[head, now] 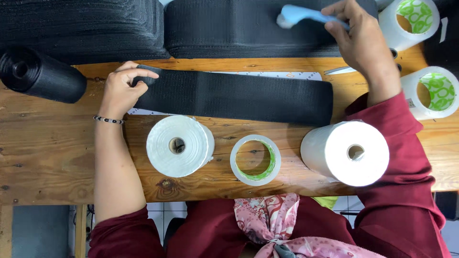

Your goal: Applying adhesive to a material strip and folding it to assemble a component.

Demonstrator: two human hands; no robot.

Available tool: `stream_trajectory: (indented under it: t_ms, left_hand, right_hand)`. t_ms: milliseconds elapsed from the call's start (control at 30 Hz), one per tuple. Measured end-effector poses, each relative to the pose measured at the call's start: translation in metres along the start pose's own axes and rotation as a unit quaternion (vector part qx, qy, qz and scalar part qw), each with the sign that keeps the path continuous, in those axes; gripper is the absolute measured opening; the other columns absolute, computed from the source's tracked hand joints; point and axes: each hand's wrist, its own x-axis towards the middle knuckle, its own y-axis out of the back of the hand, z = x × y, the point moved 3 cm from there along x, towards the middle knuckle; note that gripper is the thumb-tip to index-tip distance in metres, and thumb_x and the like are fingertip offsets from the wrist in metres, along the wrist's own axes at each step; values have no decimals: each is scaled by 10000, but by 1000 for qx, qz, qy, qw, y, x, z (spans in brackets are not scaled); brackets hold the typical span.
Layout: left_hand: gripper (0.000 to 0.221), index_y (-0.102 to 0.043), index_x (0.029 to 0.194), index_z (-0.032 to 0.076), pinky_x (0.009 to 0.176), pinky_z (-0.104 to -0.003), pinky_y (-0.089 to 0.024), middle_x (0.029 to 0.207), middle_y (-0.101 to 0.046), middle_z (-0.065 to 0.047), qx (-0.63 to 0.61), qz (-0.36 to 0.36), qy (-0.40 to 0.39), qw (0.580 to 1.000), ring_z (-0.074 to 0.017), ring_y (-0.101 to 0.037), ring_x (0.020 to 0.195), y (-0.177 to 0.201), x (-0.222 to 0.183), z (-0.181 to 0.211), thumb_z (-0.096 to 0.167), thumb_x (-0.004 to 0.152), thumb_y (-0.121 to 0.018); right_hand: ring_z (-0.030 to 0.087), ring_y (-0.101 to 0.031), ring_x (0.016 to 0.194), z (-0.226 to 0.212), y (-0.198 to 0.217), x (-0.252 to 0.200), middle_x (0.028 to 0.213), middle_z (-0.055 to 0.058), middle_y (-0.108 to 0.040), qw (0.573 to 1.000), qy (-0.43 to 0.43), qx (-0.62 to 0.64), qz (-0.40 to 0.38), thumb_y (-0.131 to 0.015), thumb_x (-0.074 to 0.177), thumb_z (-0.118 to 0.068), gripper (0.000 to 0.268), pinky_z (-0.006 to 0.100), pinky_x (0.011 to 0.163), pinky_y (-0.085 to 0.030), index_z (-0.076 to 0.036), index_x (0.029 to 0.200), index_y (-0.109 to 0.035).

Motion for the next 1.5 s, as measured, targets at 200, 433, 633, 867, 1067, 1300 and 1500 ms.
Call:
stream_trajectory:
  t_ms: [200, 433, 633, 867, 1067, 1300, 1500]
  left_hand:
    - [458, -803, 1096, 237, 660, -234, -341, 1096, -588, 77, -15, 1, 41, 999, -93, -354, 630, 1, -1, 8, -27, 833, -535]
    - [454, -803, 1112, 236, 657, -238, -338, 1075, -547, 70, -18, 8, 29, 999, -95, -333, 616, 0, -1, 2, -18, 837, -545]
    - [437, -774, 1151, 206, 684, -285, -382, 1104, -554, -16, -10, 24, -15, 1000, -135, -394, 643, 2, -1, 5, -49, 874, -552]
    - [369, -758, 1216, 193, 916, -471, -491, 1176, -599, -99, 158, 56, -111, 980, -331, -593, 1091, 7, -8, 28, 17, 912, -645]
    - [225, -792, 1191, 114, 776, -468, -530, 1181, -597, -111, 293, 156, -196, 923, -344, -588, 1016, 29, -13, 110, 91, 971, -832]
    - [462, -678, 1187, 68, 1148, -558, -450, 1487, -483, -206, 187, 9, -386, 903, -401, -520, 1350, -24, 37, 151, 227, 852, -953]
    - [268, -667, 1092, 58, 1073, -535, -458, 1401, -531, -193, 144, 42, -395, 906, -393, -590, 1237, -51, 65, 139, 241, 1001, -841]
  right_hand:
    - [87, -440, 767, 13, 20, -13, 942, 22, -530, 965, -105, 223, -87, -499, 1261, -298, 261, 212, 679, -354, -72, 1361, -580]
    - [211, -467, 1041, -18, -9, -1, 1278, 96, -496, 987, 2, 127, -101, -744, 1022, -308, 549, 343, 882, -389, -48, 1442, -503]
    - [180, -445, 886, -23, -10, -8, 1149, 81, -476, 982, -39, 108, -148, -840, 858, -335, 672, 327, 748, -403, -35, 1356, -505]
    - [256, -588, 944, -56, -24, -24, 1123, 89, -575, 958, -78, 37, -275, -956, 630, -375, 918, 387, 815, -464, -104, 1337, -437]
    - [278, -618, 995, -53, -16, -39, 1208, 92, -525, 956, -88, 50, -276, -950, 598, -394, 991, 400, 864, -503, -124, 1369, -389]
    - [257, -580, 950, -54, -27, -39, 1267, 90, -467, 959, -27, 58, -277, -969, 593, -393, 1026, 392, 870, -490, -105, 1363, -355]
    - [289, -578, 746, -49, -29, -42, 1161, 148, -487, 965, 15, 13, -263, -992, 618, -371, 1017, 421, 834, -451, -79, 1357, -357]
